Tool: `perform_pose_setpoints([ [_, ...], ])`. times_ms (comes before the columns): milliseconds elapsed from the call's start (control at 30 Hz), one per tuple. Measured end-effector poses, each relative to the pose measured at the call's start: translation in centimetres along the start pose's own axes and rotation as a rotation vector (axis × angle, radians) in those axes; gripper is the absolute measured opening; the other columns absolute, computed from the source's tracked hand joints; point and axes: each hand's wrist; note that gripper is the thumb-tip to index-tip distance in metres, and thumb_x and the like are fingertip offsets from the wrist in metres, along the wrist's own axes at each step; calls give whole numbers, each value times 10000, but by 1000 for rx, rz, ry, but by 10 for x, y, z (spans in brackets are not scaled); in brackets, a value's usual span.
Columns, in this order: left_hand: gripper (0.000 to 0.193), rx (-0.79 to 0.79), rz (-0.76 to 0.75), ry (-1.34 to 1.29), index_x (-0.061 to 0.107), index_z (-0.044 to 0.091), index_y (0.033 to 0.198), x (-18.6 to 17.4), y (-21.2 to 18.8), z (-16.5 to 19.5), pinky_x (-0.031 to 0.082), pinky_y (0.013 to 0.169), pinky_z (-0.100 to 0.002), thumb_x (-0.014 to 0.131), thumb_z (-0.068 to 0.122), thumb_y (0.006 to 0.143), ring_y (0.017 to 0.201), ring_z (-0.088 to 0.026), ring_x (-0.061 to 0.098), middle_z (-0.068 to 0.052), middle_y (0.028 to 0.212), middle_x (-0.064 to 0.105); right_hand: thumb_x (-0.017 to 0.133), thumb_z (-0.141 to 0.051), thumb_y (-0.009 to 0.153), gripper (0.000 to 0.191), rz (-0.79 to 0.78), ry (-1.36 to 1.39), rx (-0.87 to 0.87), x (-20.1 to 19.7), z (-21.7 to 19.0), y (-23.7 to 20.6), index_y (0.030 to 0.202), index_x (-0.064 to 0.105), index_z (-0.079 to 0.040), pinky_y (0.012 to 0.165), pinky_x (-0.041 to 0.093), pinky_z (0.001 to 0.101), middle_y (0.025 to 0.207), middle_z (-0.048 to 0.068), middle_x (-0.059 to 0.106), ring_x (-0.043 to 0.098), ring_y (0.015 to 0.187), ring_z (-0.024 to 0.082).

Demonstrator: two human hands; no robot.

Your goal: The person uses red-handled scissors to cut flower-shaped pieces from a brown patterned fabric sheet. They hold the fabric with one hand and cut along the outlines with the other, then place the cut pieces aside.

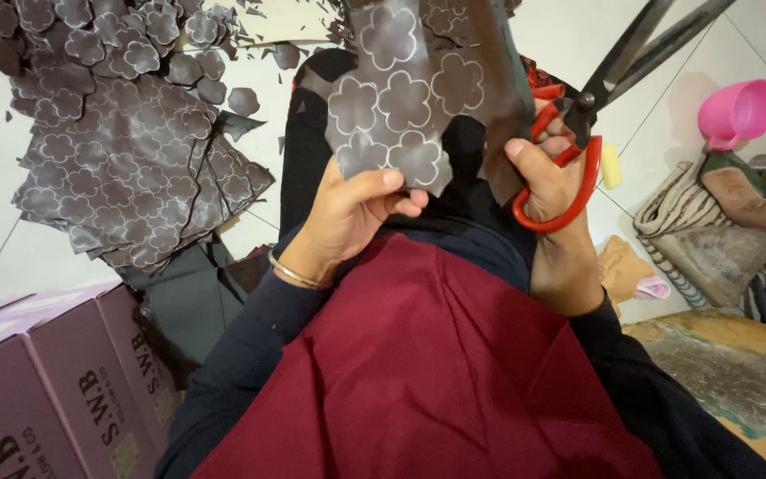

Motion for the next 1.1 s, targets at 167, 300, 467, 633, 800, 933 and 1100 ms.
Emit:
perform_pose_setpoints([
  [167, 271, 87, 65, 162, 609, -69, 1289, 0, -1, -7, 621, 833, -392, 603, -16, 1024, 984, -273, 728, -181, 1127, 706, 687, -114, 954, 420, 38, -92, -49, 4, -4, 0, 1327, 577, 44, 1007, 515, 293, 1196, 89, 663, 635, 1099, 158],
  [300, 230, 243, 122, 225, 642, -39, 1265, 9, 1, -12, 610, 912, -382, 605, 41, 1052, 1062, -233, 719, -140, 1177, 714, 720, -276, 975, 466, -7, -184, -98, 1, 1, -2, 1309, 583, 18, 971, 537, 287, 1157, 78, 666, 648, 1068, 146],
  [467, 191, 451, 249, 384, 672, -33, 1230, 23, 2, -14, 603, 954, -358, 660, 43, 1055, 1064, -198, 716, -117, 1156, 724, 655, -669, 936, 754, -251, -293, -14, 7, 12, -14, 1286, 601, -3, 856, 488, 246, 1066, 47, 642, 600, 960, 112],
  [633, 171, 600, 348, 462, 683, -25, 1200, 38, 3, -21, 594, 970, -317, 700, 11, 1034, 1051, -168, 720, -93, 1124, 736, 530, -902, 854, 1007, -417, -300, 93, 30, 16, -26, 1264, 573, 17, 820, 479, 257, 983, 31, 551, 562, 904, 123],
  [800, 157, 642, 409, 550, 714, -22, 1190, 45, 2, -24, 578, 965, -289, 707, 37, 1045, 1018, -128, 710, -78, 1142, 751, 413, -946, 846, 1049, -488, -419, 36, 50, 12, -26, 1223, 590, 17, 731, 468, 258, 913, 24, 545, 537, 813, 112],
  [933, 122, 673, 411, 588, 732, -39, 1165, 47, 0, -26, 548, 863, -236, 716, 43, 1078, 955, -97, 684, -55, 1080, 744, 393, -961, 835, 1054, -490, -423, 17, 58, 10, -22, 1185, 605, 10, 691, 467, 263, 857, 26, 539, 527, 756, 112],
  [1100, 160, 580, 413, 437, 731, -30, 1174, 51, -2, -26, 508, 634, -243, 711, 62, 1045, 742, -78, 625, -25, 980, 714, 417, -977, 800, 1065, -496, -385, 44, 60, 13, -20, 1142, 591, 17, 670, 470, 258, 864, 34, 554, 531, 747, 114],
])
Point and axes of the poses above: each hand's wrist, its own y-axis towards the middle knuckle, its own x-axis out of the palm, z = x × y
